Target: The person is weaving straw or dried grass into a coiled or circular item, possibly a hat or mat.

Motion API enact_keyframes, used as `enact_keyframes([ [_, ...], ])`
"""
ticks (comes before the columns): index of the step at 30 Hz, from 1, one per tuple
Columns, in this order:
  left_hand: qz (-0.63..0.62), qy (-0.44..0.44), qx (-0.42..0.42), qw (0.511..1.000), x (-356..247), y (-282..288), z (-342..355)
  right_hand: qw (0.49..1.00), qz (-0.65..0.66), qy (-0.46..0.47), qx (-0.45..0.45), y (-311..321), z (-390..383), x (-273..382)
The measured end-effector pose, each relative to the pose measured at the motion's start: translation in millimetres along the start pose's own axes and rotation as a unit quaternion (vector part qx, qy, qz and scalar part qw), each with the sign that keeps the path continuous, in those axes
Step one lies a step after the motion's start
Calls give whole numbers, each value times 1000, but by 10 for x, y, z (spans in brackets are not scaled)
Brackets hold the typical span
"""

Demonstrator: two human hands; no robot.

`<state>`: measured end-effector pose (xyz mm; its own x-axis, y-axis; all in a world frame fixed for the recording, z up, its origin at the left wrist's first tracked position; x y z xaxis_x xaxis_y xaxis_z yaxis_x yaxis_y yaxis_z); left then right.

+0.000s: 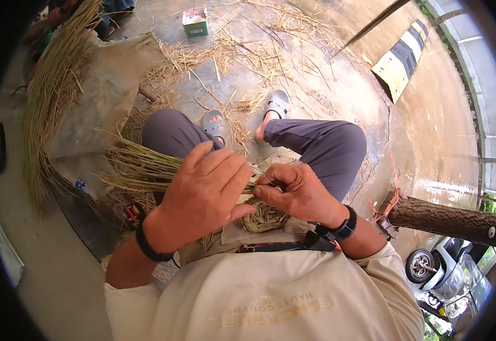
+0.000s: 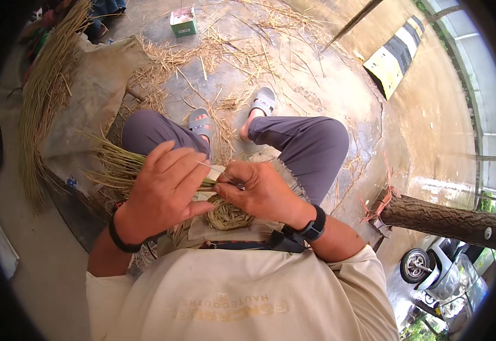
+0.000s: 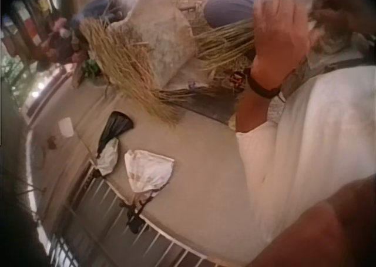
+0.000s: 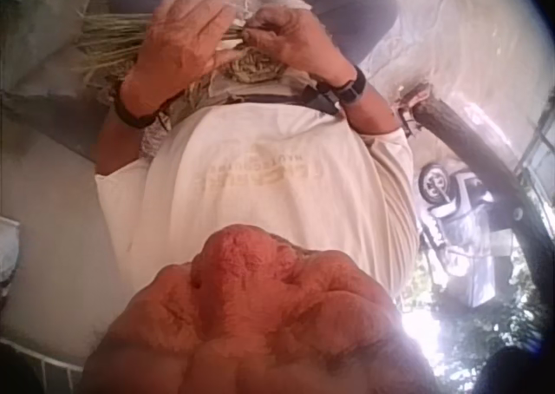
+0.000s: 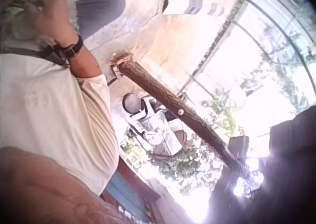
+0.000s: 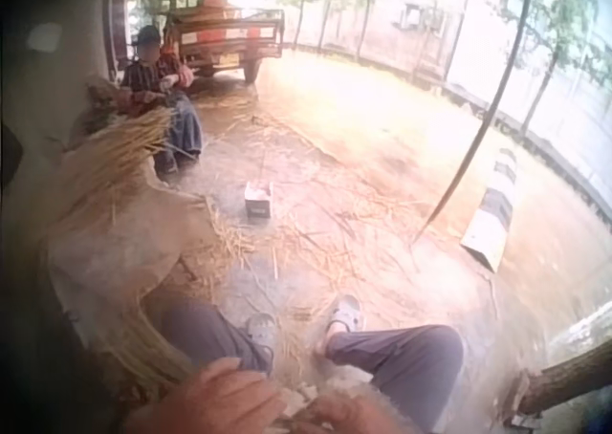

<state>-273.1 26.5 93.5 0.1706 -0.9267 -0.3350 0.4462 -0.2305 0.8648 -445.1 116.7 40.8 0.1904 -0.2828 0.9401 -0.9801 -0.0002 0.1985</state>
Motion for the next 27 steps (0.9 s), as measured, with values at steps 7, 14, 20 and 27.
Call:
enact_keyframes([
  [7,-190,120,316,922,218,-393,68,995,-77,66,-5,70,-92,58],
  [14,-230,134,253,930,118,-565,-95,988,-107,110,-8,217,-163,-68],
  [20,-233,157,143,949,-47,-658,-128,991,-74,108,-23,283,-271,-261],
  [27,-287,185,99,935,-126,-612,16,960,264,-5,-91,568,-350,-619],
])
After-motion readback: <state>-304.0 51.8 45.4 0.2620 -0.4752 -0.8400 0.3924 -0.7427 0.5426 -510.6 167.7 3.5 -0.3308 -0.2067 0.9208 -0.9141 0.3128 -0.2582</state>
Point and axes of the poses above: each hand's wrist, its own z-axis towards the middle knuckle, its own y-axis out of the back of the hand, x = y × z, the point moved 4 cm from there along z, towards the middle knuckle, and after that the axes turned 5 degrees about -x, right-handed, at the moved point
